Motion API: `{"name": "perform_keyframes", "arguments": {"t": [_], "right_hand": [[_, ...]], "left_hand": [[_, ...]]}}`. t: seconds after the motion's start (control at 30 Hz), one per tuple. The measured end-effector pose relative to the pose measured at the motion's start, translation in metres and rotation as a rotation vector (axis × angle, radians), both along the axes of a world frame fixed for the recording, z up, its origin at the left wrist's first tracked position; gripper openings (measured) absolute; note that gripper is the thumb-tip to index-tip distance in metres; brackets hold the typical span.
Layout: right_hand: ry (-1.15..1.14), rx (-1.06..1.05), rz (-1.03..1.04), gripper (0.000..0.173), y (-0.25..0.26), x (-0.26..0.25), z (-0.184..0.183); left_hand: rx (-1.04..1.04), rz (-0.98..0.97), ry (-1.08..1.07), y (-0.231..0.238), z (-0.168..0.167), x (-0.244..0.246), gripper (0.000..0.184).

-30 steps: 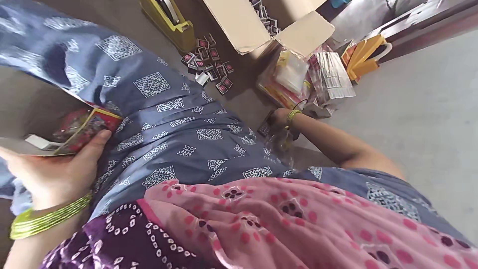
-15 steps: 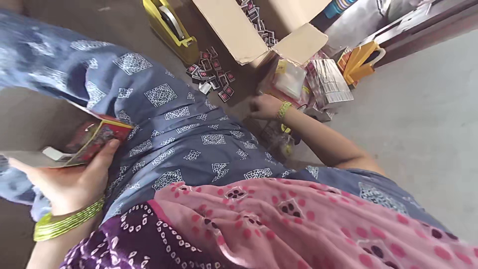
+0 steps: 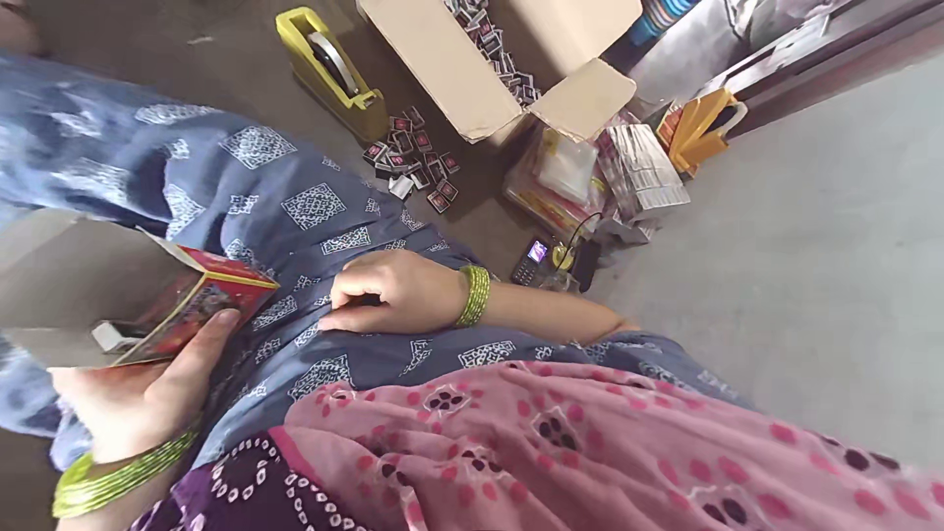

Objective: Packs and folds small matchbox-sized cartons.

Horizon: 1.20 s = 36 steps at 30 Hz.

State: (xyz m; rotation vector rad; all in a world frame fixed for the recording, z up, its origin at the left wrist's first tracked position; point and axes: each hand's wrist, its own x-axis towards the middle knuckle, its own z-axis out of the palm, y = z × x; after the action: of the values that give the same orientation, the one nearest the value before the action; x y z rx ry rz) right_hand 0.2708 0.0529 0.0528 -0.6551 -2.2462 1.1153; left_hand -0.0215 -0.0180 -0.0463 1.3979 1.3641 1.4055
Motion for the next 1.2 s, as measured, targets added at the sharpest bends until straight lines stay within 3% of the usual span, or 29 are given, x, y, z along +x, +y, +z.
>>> {"name": "perform_keyframes", "arguments": {"t": [0.23,0.37,0.5,0.63,0.77,0.93,1.2], "right_hand": [[-0.031,0.043,-0.068,0.020,0.000,0.005,-0.001],[-0.075,0.040,-0.005,0.022,0.006,0.001,-0.002],[-0.100,0.105,0.103,0.026,0.018,-0.011,-0.004],[-0.078,0.317,0.096,0.023,0.029,-0.027,-0.003],[0.070,0.546,0.052,0.014,0.033,-0.052,0.006],[-0.040,0.773,0.178,0.025,0.033,-0.090,0.023],[-0.181,0.844,0.288,0.034,0.039,-0.110,0.010]], "left_hand": [[0.003,0.017,0.053,0.003,-0.006,0.000,0.081],[0.013,0.080,0.168,0.004,0.020,0.016,0.087],[0.065,0.071,0.135,0.006,0.033,0.019,0.087],[0.077,0.105,0.150,0.005,0.037,0.017,0.093],[0.125,0.071,0.112,0.008,0.037,0.015,0.086],[0.147,0.067,0.084,0.008,0.036,0.014,0.079],[0.107,0.047,0.133,0.007,0.034,0.010,0.071]]}}
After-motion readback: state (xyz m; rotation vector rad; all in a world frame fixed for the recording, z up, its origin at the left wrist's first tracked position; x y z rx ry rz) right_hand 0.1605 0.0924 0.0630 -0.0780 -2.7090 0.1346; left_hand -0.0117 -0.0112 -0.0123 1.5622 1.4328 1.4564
